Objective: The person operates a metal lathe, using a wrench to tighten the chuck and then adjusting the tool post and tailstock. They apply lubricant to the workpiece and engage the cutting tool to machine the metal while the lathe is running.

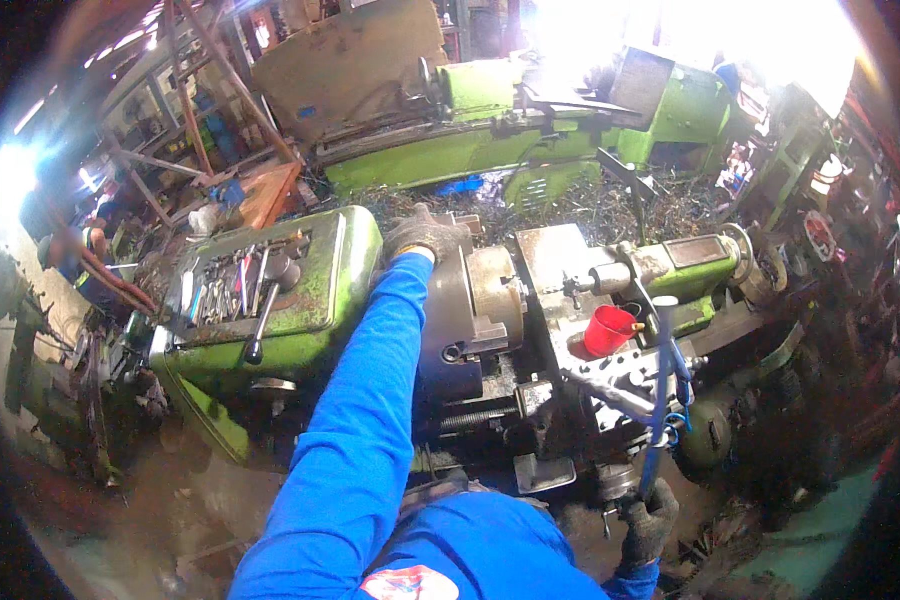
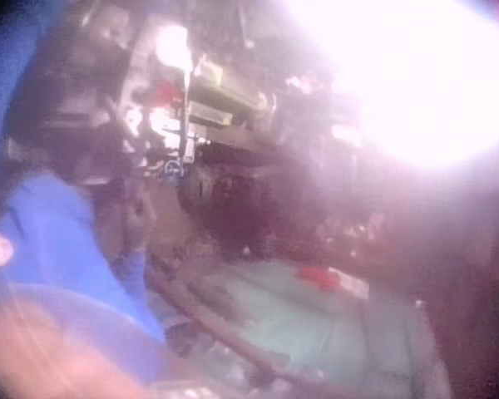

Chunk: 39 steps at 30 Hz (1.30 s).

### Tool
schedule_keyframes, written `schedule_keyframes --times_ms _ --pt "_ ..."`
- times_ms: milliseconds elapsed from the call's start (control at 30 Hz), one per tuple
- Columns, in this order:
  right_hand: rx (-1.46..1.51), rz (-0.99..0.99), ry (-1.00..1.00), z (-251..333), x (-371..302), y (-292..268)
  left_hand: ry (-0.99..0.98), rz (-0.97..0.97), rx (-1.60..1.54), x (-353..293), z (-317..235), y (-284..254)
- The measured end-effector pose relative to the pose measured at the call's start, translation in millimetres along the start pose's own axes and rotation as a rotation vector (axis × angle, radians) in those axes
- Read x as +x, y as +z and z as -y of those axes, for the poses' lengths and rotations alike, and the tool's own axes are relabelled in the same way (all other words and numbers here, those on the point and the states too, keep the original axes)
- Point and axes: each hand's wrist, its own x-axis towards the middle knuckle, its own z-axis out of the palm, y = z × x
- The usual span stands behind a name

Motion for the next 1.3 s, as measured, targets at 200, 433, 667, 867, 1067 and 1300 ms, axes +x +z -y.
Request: schedule_keyframes --times_ms 200,433,667,867,1067,1300 --pt "0.019 -0.075 -0.146 49 20 39 -0.039 -0.065 0.017 7 6 8" --pt "-0.094 0.03 -0.254 44 50 36 -0.011 -0.148 0.013 -41 0 12" --pt "-0.328 0.105 -0.461 59 80 54 0.317 -0.452 -0.181 -96 24 45" --pt "-0.453 0.091 -0.615 75 114 69 0.279 -0.528 -0.232 -140 50 85" --pt "-0.53 0.087 -0.681 93 117 71 0.276 -0.432 -0.398 -188 79 127" --pt "-0.25 0.157 -0.378 89 100 66 0.346 -0.482 -0.494 -206 116 131"
